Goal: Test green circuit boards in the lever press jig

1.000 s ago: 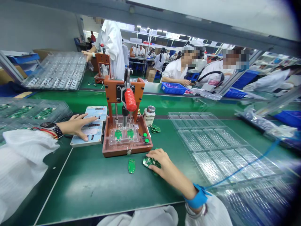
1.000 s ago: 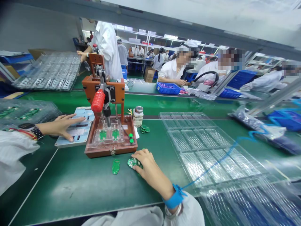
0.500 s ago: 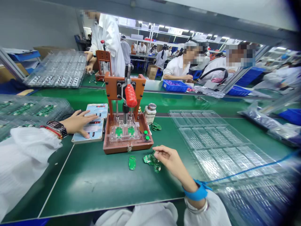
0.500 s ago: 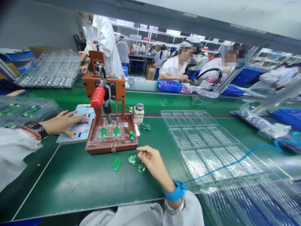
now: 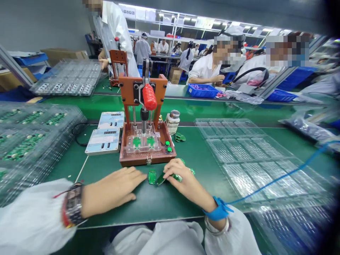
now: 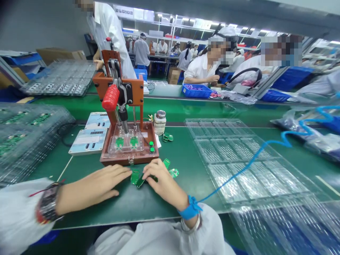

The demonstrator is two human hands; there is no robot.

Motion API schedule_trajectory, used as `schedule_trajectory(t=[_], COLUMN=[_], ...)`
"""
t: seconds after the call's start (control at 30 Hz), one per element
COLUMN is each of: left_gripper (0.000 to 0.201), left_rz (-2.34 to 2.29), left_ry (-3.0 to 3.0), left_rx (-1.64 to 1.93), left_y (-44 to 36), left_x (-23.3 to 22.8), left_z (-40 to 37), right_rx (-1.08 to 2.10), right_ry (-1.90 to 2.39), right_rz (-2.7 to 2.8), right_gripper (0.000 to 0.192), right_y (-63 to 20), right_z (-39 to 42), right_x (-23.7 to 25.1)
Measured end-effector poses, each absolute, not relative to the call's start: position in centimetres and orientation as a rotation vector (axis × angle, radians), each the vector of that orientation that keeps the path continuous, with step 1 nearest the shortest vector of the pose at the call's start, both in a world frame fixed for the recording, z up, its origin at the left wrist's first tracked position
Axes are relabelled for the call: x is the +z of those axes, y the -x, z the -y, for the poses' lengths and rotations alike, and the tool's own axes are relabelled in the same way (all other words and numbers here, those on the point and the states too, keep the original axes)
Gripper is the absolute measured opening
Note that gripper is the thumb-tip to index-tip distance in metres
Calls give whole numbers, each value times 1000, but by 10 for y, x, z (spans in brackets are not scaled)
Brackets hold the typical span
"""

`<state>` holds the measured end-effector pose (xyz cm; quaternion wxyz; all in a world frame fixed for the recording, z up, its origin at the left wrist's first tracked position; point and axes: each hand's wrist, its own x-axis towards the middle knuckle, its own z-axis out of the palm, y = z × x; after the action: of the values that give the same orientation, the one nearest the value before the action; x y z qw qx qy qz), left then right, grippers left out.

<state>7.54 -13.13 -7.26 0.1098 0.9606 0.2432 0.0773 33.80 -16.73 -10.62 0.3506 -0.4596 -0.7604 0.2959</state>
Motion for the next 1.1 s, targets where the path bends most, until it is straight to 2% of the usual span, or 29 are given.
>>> schedule_trajectory(t=[0.1,0.27,0.33,0.43,0.53,0.63,0.7,0.9,1.1], left_gripper=[59,87,91,84,73,66,62,50,48], left_rz=[-782,-993,-1000,-983,-956,-947,-949,-936,-581], left_ry=[-2758,-2594,-2550,-2490,-2442,-2423,-2432,-2570,-2813], left_rx=[163,375,445,540,608,636,644,529,354], left_y=[-113,-132,-132,-132,-132,-133,-134,-134,-130], left_x=[-84,-115,-124,-131,-134,-137,-138,-133,-132], left_z=[133,140,144,145,144,143,143,145,150], right_rx=[685,564,538,499,516,520,499,561,482], right_ry=[1191,1275,1259,1295,1434,1514,1514,1348,1447], right_rz=[2102,2182,2196,2120,2103,2176,2177,2001,1510], right_gripper=[21,27,35,37,21,29,27,17,12], right_y=[-331,-328,-332,-342,-352,-354,-352,-355,-361], right_z=[162,161,163,168,174,179,179,175,179], right_x=[-112,-121,-122,-119,-115,-117,-121,-125,-117])
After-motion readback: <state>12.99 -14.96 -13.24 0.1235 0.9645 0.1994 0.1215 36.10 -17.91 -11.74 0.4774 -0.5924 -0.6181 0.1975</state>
